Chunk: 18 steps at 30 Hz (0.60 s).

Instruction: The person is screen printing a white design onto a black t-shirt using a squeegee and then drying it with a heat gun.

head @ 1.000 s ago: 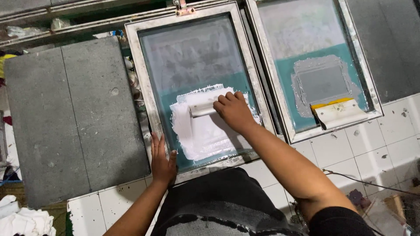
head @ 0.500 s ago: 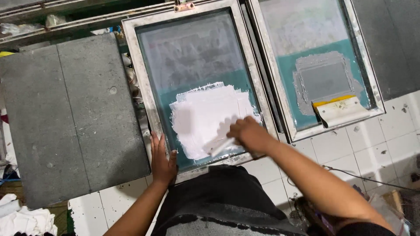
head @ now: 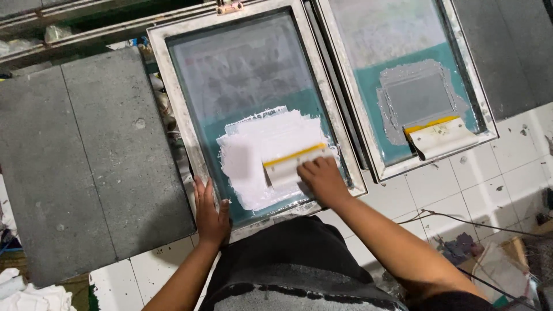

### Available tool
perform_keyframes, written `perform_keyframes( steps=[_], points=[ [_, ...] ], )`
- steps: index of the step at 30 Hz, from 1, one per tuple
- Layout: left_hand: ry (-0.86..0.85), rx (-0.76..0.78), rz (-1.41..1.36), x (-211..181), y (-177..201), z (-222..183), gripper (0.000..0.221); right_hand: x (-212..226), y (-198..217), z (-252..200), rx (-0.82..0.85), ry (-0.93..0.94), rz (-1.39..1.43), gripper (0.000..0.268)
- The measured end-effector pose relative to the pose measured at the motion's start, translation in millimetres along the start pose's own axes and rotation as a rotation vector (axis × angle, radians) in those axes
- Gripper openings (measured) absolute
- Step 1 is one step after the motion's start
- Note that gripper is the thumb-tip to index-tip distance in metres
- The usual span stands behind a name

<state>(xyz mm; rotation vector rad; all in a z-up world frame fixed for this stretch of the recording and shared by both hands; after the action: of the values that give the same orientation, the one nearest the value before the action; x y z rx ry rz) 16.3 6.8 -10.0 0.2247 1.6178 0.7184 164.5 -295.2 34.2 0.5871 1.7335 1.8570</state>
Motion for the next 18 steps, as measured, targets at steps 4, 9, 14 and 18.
perform_keyframes(
  steps=[4, 9, 14, 18],
  points=[
    [0.002, 0.004, 0.003, 2.0, -0.1, 0.6, 0.072, -5.3, 13.7, -18.0, 0.119, 0.098, 0.036, 0.015],
    [-0.002, 0.01, 0.002, 0.6, 0.5, -0.8, 0.071, -28.3, 70.2, 49.4, 0.318, 0.182, 0.037, 0.015],
    [-0.007, 0.0, -0.003, 2.3, -0.8, -1.2, 0.071, -18.0, 17.3, 104.5, 0.048, 0.087, -0.008, 0.009],
    [0.001, 0.012, -0.014, -4.3, 1.6, 0.0, 0.071, 14.1, -34.8, 85.3, -0.103, 0.088, -0.012, 0.024]
  ],
)
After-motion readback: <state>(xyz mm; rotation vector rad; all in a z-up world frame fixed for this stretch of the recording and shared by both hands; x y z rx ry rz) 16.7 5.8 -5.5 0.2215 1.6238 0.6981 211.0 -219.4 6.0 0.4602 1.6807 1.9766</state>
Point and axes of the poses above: each hand's wrist, its own z-axis towards the middle knuckle, its own y-axis out of the back of the hand, x = y × z, the point moved 2 cm from there along z, towards the middle knuckle, and after that the axes turned 4 degrees about -z, right-handed, at the moved point
